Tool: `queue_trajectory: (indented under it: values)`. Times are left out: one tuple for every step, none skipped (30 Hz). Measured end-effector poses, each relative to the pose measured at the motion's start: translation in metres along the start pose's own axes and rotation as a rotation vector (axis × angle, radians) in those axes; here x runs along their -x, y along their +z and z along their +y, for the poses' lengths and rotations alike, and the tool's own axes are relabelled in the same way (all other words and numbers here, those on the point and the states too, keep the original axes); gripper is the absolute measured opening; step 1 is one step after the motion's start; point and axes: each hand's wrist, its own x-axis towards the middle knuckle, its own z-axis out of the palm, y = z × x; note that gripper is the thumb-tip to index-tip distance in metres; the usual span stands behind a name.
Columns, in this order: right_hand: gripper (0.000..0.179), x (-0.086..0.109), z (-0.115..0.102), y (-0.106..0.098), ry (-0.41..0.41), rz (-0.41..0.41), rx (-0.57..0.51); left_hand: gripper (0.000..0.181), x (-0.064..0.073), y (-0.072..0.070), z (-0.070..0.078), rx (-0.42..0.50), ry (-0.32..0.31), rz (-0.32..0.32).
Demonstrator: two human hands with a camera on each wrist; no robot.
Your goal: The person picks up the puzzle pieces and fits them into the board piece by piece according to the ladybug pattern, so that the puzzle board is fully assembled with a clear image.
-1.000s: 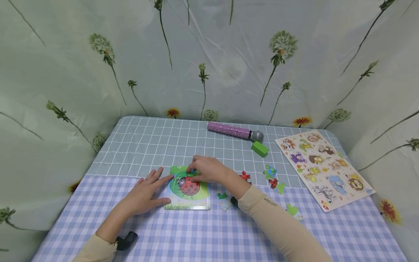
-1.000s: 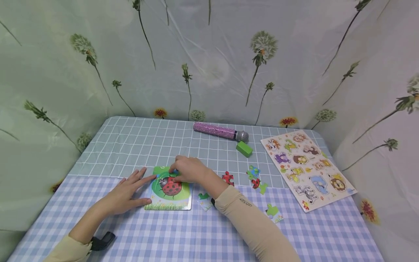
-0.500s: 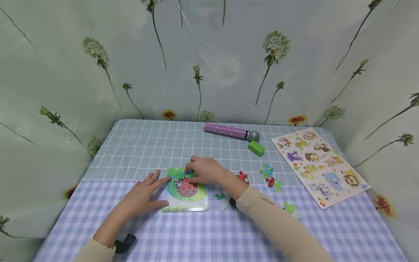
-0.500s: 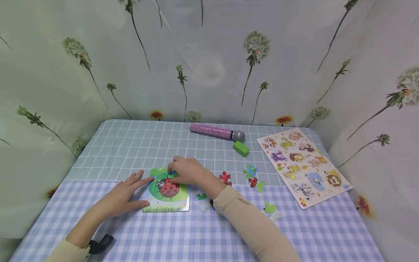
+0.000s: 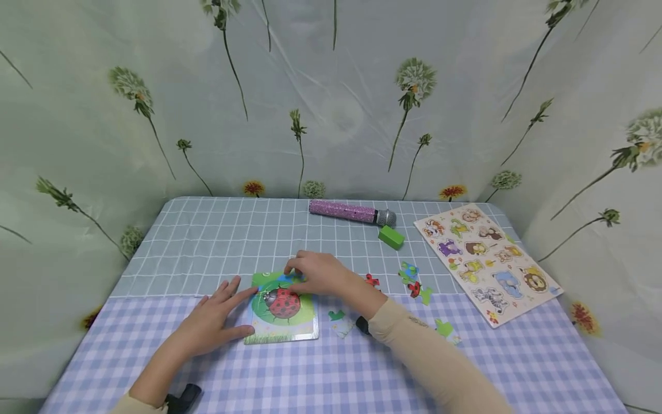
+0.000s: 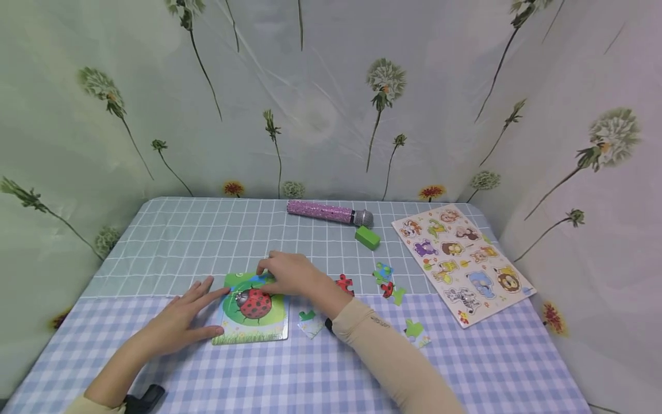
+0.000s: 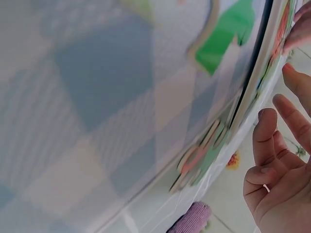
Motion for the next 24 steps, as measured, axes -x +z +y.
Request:
queue_trajectory:
  values:
    - [0.034,0.002,0.002,-0.001,0.008,-0.001,-0.009,0.085,0.0,0.001,0.0,0.005,-0.001,-0.002]
    - [0.034,0.004,0.004,-0.002,0.011,-0.001,-0.017,0.085,0.0,0.002,0.0,0.004,0.002,0.0]
    - [0.033,0.006,0.006,-0.003,0.013,0.002,-0.026,0.086,0.0,0.002,0.0,0.001,0.005,0.004]
    - [0.033,0.008,0.01,-0.004,0.015,0.007,-0.033,0.086,0.0,0.003,-0.001,-0.005,0.007,0.01]
    - [0.032,0.01,0.013,-0.005,0.015,0.012,-0.04,0.086,-0.001,0.003,-0.001,-0.01,0.008,0.015]
    - [0.032,0.012,0.016,-0.006,0.017,0.018,-0.047,0.087,-0.001,0.003,-0.001,-0.015,0.009,0.019]
    - [0.032,0.014,0.019,-0.007,0.021,0.025,-0.057,0.086,-0.001,0.003,-0.001,-0.017,0.008,0.023]
    - [0.032,0.016,0.022,-0.008,0.025,0.032,-0.07,0.086,-0.001,0.003,-0.001,-0.019,0.008,0.025]
    - [0.032,0.019,0.025,-0.01,0.033,0.036,-0.083,0.086,-0.001,0.003,-0.001,-0.021,0.009,0.027]
    - [0.031,0.021,0.029,-0.011,0.04,0.038,-0.096,0.086,0.0,0.003,-0.001,-0.021,0.008,0.028]
    - [0.031,0.024,0.032,-0.013,0.049,0.041,-0.107,0.086,0.0,0.003,-0.001,-0.021,0.009,0.029]
    - [0.031,0.026,0.035,-0.015,0.059,0.043,-0.113,0.086,0.0,0.003,-0.001,-0.02,0.01,0.029]
    - [0.031,0.029,0.038,-0.016,0.067,0.044,-0.121,0.086,0.001,0.003,-0.001,-0.02,0.01,0.029]
    - [0.031,0.032,0.042,-0.017,0.076,0.044,-0.125,0.086,0.001,0.003,-0.001,-0.017,0.01,0.028]
    - [0.031,0.035,0.045,-0.019,0.088,0.039,-0.126,0.086,0.001,0.003,-0.001,-0.019,0.012,0.029]
    - [0.031,0.038,0.049,-0.02,0.098,0.036,-0.127,0.086,0.001,0.003,0.0,-0.016,0.01,0.026]
    - [0.031,0.041,0.052,-0.021,0.106,0.033,-0.134,0.086,0.001,0.003,0.0,-0.017,0.01,0.026]
    - [0.032,0.044,0.055,-0.023,0.115,0.027,-0.144,0.085,0.001,0.003,0.0,-0.015,0.009,0.024]
    - [0.033,0.048,0.058,-0.024,0.123,0.023,-0.155,0.085,0.001,0.003,0.0,-0.015,0.006,0.022]
    - [0.033,0.051,0.061,-0.025,0.132,0.021,-0.165,0.085,0.001,0.003,0.001,-0.011,0.002,0.019]
    - [0.033,0.054,0.064,-0.026,0.138,0.02,-0.176,0.085,0.001,0.003,0.001,-0.012,0.0,0.018]
    - [0.033,0.057,0.067,-0.027,0.146,0.022,-0.189,0.084,0.002,0.003,0.001,-0.011,-0.002,0.017]
    - [0.034,0.06,0.07,-0.028,0.152,0.022,-0.201,0.084,0.001,0.003,0.001,-0.015,-0.001,0.019]
    - [0.034,0.063,0.073,-0.028,0.158,0.022,-0.211,0.084,0.002,0.003,0.001,-0.013,-0.003,0.018]
